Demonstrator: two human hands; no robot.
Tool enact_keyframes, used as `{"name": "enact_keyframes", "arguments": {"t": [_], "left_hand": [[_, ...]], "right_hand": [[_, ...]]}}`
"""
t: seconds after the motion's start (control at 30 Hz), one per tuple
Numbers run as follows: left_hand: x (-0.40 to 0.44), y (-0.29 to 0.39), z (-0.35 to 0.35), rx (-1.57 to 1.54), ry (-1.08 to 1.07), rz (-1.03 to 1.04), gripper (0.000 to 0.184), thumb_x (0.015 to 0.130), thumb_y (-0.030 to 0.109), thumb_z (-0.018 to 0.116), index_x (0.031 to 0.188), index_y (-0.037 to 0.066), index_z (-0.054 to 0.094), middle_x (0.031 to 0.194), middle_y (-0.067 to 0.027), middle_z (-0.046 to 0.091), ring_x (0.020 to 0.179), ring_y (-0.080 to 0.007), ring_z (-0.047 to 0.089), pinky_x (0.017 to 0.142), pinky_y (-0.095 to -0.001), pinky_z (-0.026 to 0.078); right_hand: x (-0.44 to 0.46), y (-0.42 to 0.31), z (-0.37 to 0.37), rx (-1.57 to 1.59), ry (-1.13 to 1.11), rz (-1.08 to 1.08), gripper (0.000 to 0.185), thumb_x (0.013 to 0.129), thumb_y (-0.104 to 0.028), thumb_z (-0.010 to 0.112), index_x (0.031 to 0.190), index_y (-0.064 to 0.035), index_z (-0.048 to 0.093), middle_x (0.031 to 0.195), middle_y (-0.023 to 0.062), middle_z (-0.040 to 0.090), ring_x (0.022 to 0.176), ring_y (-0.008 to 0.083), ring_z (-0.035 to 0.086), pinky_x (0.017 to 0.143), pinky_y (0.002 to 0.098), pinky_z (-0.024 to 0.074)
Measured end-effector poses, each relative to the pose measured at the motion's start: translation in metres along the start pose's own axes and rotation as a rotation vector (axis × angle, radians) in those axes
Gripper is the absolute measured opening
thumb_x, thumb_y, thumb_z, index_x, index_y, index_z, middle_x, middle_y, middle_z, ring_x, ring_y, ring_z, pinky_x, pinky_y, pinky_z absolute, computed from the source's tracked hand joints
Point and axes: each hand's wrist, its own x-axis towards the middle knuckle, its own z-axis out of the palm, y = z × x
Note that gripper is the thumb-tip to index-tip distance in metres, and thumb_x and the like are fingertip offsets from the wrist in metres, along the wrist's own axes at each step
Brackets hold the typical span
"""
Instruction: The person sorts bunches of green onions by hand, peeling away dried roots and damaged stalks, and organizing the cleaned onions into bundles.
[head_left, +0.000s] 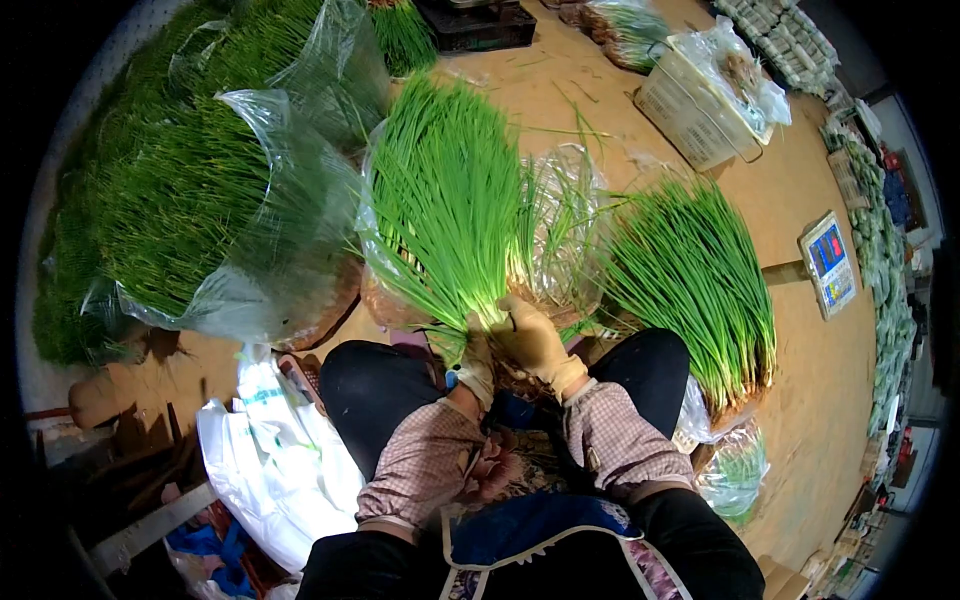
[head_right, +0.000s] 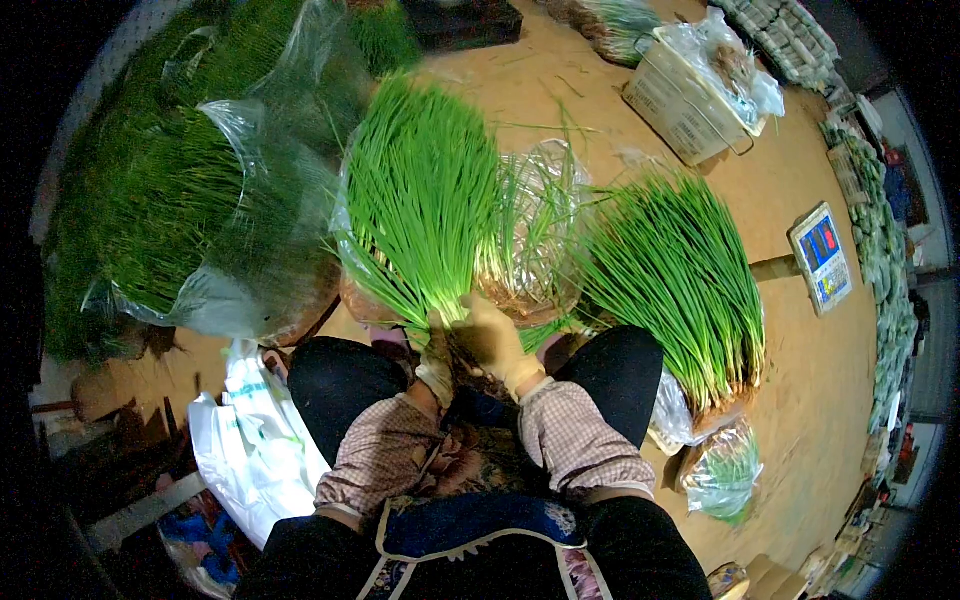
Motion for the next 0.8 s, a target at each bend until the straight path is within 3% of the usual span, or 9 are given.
{"name": "enact_keyframes", "arguments": {"t": [0.07, 0.13, 0.3, 0.37, 0.47, 0.6, 0.67, 0.73, 0.8], "left_hand": [[0.01, -0.009, -0.003, -0.161, 0.052, 0.103, 0.056, 0.086, 0.057, 0.042, 0.106, 0.007, 0.056, 0.09, -0.0074, 0.06, 0.079, -0.0213, 0.058, 0.062, -0.033, 0.049], [0.034, -0.025, -0.023, -0.442, 0.012, 0.101, 0.053, 0.085, 0.055, 0.046, 0.106, 0.007, 0.056, 0.093, -0.0083, 0.06, 0.08, -0.022, 0.057, 0.065, -0.0332, 0.049], [0.027, -0.02, -0.013, -0.491, -0.024, 0.087, 0.056, 0.082, 0.059, 0.05, 0.103, 0.007, 0.058, 0.092, -0.0081, 0.061, 0.078, -0.0224, 0.056, 0.067, -0.0332, 0.048], [0.016, -0.013, -0.012, -0.212, -0.075, 0.009, 0.059, 0.08, 0.062, 0.048, 0.097, 0.007, 0.06, 0.088, -0.0077, 0.061, 0.075, -0.0223, 0.056, 0.066, -0.0337, 0.047], [0.015, -0.008, -0.015, -0.256, -0.178, -0.042, 0.056, 0.081, 0.061, 0.048, 0.096, 0.008, 0.06, 0.088, -0.0077, 0.061, 0.076, -0.0215, 0.056, 0.066, -0.0336, 0.047], [0.018, -0.004, -0.018, -0.331, -0.385, -0.144, 0.052, 0.082, 0.057, 0.05, 0.096, 0.008, 0.061, 0.088, -0.0078, 0.06, 0.079, -0.0199, 0.055, 0.065, -0.0335, 0.047], [0.022, -0.011, -0.023, -0.452, -0.337, -0.109, 0.051, 0.083, 0.057, 0.05, 0.092, 0.009, 0.063, 0.084, -0.0083, 0.06, 0.076, -0.021, 0.055, 0.063, -0.0335, 0.047], [0.034, -0.018, -0.038, -0.573, -0.289, -0.073, 0.05, 0.083, 0.057, 0.049, 0.088, 0.01, 0.064, 0.079, -0.0087, 0.06, 0.074, -0.0222, 0.056, 0.062, -0.0336, 0.047], [0.044, -0.016, -0.052, -0.33, -0.452, -0.134, 0.05, 0.087, 0.052, 0.044, 0.102, 0.008, 0.06, 0.094, -0.0113, 0.059, 0.086, -0.0236, 0.056, 0.069, -0.0347, 0.047]], "right_hand": [[-0.011, 0.018, 0.005, 0.384, 0.087, -0.034, 0.026, 0.08, -0.013, 0.06, 0.101, -0.0002, 0.055, 0.076, 0.0127, 0.058, 0.069, 0.0217, 0.056, 0.065, 0.031, 0.0455], [-0.018, 0.022, 0.006, -0.115, 0.169, -0.003, 0.022, 0.079, -0.006, 0.059, 0.1, -0.0009, 0.056, 0.081, 0.0121, 0.057, 0.072, 0.0191, 0.056, 0.066, 0.0287, 0.0447], [-0.017, 0.01, 0.007, -0.015, 0.314, -0.11, 0.023, 0.081, -0.005, 0.058, 0.104, -0.0024, 0.056, 0.08, 0.0109, 0.056, 0.07, 0.0176, 0.055, 0.066, 0.0284, 0.044], [-0.015, 0.007, 0.007, 0.065, 0.197, -0.278, 0.027, 0.08, -0.003, 0.058, 0.107, -0.0027, 0.056, 0.08, 0.0102, 0.056, 0.074, 0.0187, 0.056, 0.069, 0.0293, 0.0445], [-0.016, -0.005, -0.003, -0.297, -0.108, -0.118, 0.031, 0.078, 0.001, 0.058, 0.109, -0.0034, 0.056, 0.085, 0.0084, 0.058, 0.081, 0.0194, 0.056, 0.074, 0.0296, 0.0441], [-0.013, -0.014, -0.012, -0.181, -0.168, -0.235, 0.031, 0.08, 0.001, 0.056, 0.111, -0.0036, 0.055, 0.091, 0.0103, 0.06, 0.085, 0.0237, 0.058, 0.075, 0.03, 0.045], [-0.016, -0.024, -0.01, 0.446, -0.157, -0.087, 0.028, 0.082, -0.001, 0.053, 0.11, -0.0031, 0.055, 0.097, 0.0147, 0.06, 0.085, 0.0285, 0.059, 0.073, 0.0309, 0.0468], [-0.014, -0.027, -0.01, 0.487, -0.122, 0.121, 0.027, 0.081, -0.001, 0.053, 0.108, -0.0025, 0.055, 0.097, 0.0134, 0.06, 0.089, 0.0225, 0.058, 0.075, 0.0291, 0.0463], [-0.009, -0.027, -0.011, 0.526, -0.085, 0.329, 0.026, 0.08, -0.002, 0.053, 0.105, -0.0018, 0.056, 0.097, 0.012, 0.061, 0.092, 0.0165, 0.057, 0.077, 0.0272, 0.0459]]}}
